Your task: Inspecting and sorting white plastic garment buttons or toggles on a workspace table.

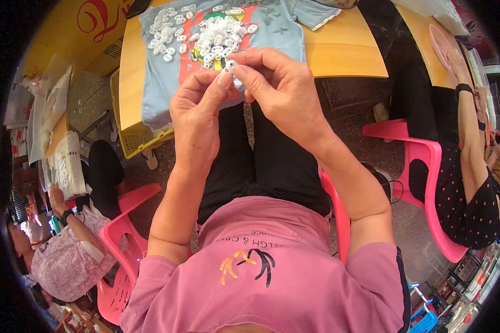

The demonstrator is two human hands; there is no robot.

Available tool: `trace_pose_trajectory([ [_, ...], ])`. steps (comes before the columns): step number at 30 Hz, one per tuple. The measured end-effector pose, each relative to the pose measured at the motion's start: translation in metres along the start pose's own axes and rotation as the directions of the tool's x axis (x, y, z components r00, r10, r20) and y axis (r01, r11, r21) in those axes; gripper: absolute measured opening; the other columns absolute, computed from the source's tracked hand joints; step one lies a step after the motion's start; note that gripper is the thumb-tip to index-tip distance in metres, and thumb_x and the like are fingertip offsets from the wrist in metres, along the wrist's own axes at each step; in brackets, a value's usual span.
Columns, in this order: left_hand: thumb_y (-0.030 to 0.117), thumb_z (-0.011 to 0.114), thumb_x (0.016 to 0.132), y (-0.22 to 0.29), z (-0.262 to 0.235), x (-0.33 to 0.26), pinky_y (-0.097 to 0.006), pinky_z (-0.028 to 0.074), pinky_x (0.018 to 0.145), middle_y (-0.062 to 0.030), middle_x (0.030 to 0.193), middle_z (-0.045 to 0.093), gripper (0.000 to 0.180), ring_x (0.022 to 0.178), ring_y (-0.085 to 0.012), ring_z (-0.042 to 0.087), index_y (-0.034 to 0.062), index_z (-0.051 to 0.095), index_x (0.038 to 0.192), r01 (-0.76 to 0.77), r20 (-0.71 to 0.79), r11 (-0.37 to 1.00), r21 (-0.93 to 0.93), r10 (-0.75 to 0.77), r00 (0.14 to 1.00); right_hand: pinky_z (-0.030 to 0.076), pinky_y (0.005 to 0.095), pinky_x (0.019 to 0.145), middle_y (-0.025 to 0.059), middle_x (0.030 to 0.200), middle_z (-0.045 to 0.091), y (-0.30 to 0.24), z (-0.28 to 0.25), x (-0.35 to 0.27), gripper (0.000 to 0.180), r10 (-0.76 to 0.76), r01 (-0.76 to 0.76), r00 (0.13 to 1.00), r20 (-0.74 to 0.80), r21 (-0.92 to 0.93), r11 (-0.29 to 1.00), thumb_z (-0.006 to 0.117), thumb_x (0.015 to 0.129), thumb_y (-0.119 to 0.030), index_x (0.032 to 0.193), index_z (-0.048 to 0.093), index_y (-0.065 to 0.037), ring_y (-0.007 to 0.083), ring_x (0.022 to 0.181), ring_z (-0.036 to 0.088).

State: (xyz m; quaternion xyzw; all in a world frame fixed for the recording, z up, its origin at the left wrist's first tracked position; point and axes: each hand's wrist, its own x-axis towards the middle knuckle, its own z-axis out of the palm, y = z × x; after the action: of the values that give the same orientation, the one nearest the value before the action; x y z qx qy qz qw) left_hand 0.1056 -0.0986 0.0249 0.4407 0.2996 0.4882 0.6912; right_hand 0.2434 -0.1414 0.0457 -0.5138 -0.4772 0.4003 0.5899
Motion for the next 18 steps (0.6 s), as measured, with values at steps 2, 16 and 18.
trace_pose_trajectory([
  [2, 0.01, 0.068, 0.09, -0.001, 0.0, 0.0, -0.023, 0.05, 0.07, -0.003, 0.085, 0.065, 0.012, 0.076, -0.0078, 0.06, -0.0002, 0.063, 0.094, 0.017, -0.006, 0.998, -0.058, -0.017, 1.0, 0.047, 0.0182, 0.063, 0.0014, 0.088, 0.064, 0.002, 0.003, 0.0, 0.021, -0.004, 0.004, 1.0, -0.007, 0.018, 1.0, 0.062, 0.093, -0.009, 0.11, 0.064, 0.003, 0.0045, 0.07, 0.055],
  [16, 0.021, 0.06, 0.096, -0.011, -0.022, 0.002, -0.026, 0.044, 0.089, -0.0069, 0.121, 0.057, 0.027, 0.099, -0.0102, 0.056, 0.0003, 0.061, 0.114, -0.22, 0.225, 0.97, 0.1, 0.193, 0.955, 0.05, 0.024, 0.064, 0.0043, 0.09, 0.062, 0.003, -0.001, -0.001, 0.042, 0.145, -0.21, 0.973, 0.179, 0.433, 0.877, 0.064, 0.091, -0.008, 0.13, 0.051, -0.001, 0.0083, 0.068, 0.055],
  [18, 0.034, 0.05, 0.1, -0.012, -0.02, 0.001, -0.025, 0.043, 0.09, -0.0089, 0.132, 0.05, 0.04, 0.102, -0.0125, 0.054, -0.0009, 0.06, 0.118, -0.351, 0.327, 0.912, 0.211, 0.272, 0.905, 0.051, 0.0262, 0.064, 0.0049, 0.093, 0.061, 0.004, 0.003, -0.005, 0.058, 0.203, -0.302, 0.949, 0.24, 0.515, 0.802, 0.064, 0.091, -0.007, 0.142, 0.036, -0.005, 0.009, 0.068, 0.055],
])
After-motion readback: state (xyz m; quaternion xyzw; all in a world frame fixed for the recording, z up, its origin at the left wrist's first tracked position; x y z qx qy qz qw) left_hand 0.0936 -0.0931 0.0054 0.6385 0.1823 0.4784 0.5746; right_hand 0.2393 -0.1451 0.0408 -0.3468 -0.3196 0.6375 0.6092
